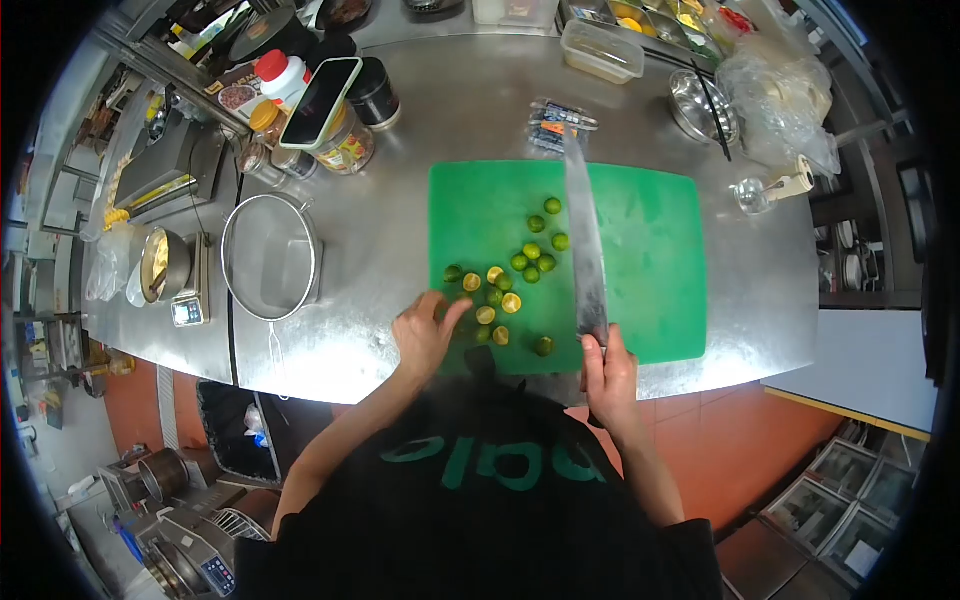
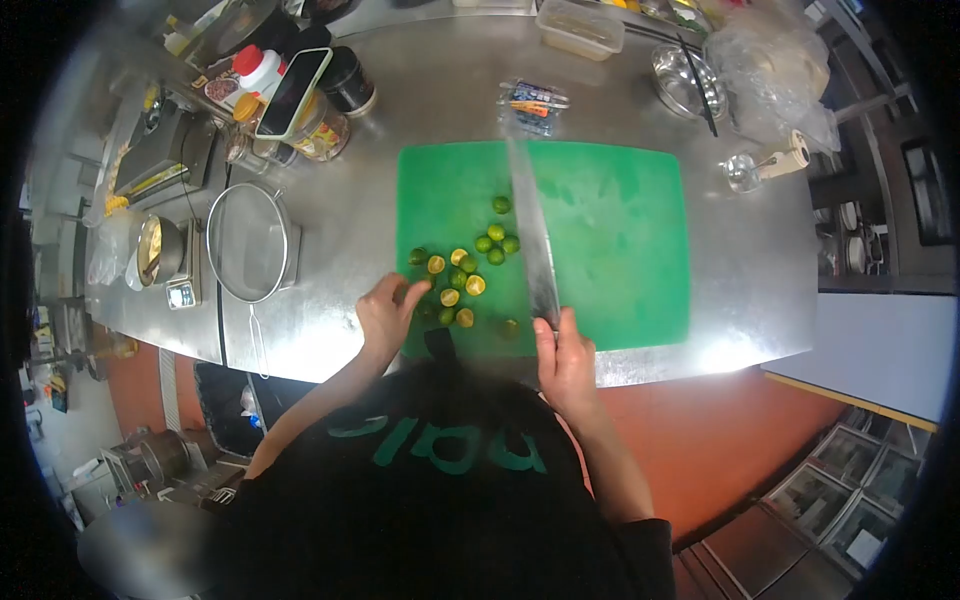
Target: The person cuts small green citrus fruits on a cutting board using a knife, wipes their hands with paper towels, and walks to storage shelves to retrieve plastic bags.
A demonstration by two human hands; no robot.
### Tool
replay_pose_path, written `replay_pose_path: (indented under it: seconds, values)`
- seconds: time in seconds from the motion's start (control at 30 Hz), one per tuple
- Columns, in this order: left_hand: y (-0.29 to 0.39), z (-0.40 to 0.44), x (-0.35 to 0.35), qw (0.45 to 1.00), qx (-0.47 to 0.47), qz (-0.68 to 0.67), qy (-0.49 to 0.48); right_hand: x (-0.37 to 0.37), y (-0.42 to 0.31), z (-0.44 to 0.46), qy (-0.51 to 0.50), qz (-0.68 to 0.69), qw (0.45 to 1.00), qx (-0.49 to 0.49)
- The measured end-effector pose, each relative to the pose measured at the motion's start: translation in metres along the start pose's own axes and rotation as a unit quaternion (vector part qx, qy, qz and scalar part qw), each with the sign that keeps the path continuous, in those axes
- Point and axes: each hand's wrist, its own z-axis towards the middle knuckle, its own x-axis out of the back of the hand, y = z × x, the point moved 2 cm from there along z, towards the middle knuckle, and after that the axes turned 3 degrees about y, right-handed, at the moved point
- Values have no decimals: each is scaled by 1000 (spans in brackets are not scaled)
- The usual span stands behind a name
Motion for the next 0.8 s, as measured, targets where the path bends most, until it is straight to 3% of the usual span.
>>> replay_pose_path:
  seconds: [0.03, 0.1, 0.13, 0.2, 0.33, 0.47, 0.53, 0.57, 0.6, 0.67, 0.73, 0.8]
  values:
    - [10, 9, -6, 1000, -1, -1, 0, 2, 8, -2, 8, -1, 1000, -2]
    - [36, 31, -19, 978, -181, -36, 94, 1, 16, -5, 7, -7, 1000, 16]
    - [43, 41, -27, 978, -181, -38, 96, 2, 17, -6, 6, -11, 999, 34]
    - [59, 54, -46, 944, -326, 43, -7, 0, 13, -11, 10, -20, 999, 40]
    - [59, 58, -59, 948, -294, 70, -104, -5, 10, -13, 10, -14, 999, 52]
    - [30, 46, 2, 993, -90, -60, 45, -20, 1, -9, -24, 8, 999, 27]
    - [-8, 32, 47, 986, 8, -100, 130, -42, 0, 0, -140, -118, 972, 146]
    - [-32, 21, 63, 983, 64, -128, 114, -61, 11, 3, -232, -153, 956, 93]
    - [-56, 7, 74, 975, 119, -156, 101, -73, 15, 5, -235, -150, 955, 96]
    - [-96, -27, 72, 906, 268, -327, 23, -98, 17, 4, -309, -142, 927, 161]
    - [-96, -51, 63, 867, 312, -387, -29, -110, 22, 2, -329, -146, 917, 174]
    - [-84, -61, 44, 865, 296, -402, -54, -112, 28, 1, -299, -171, 923, 173]
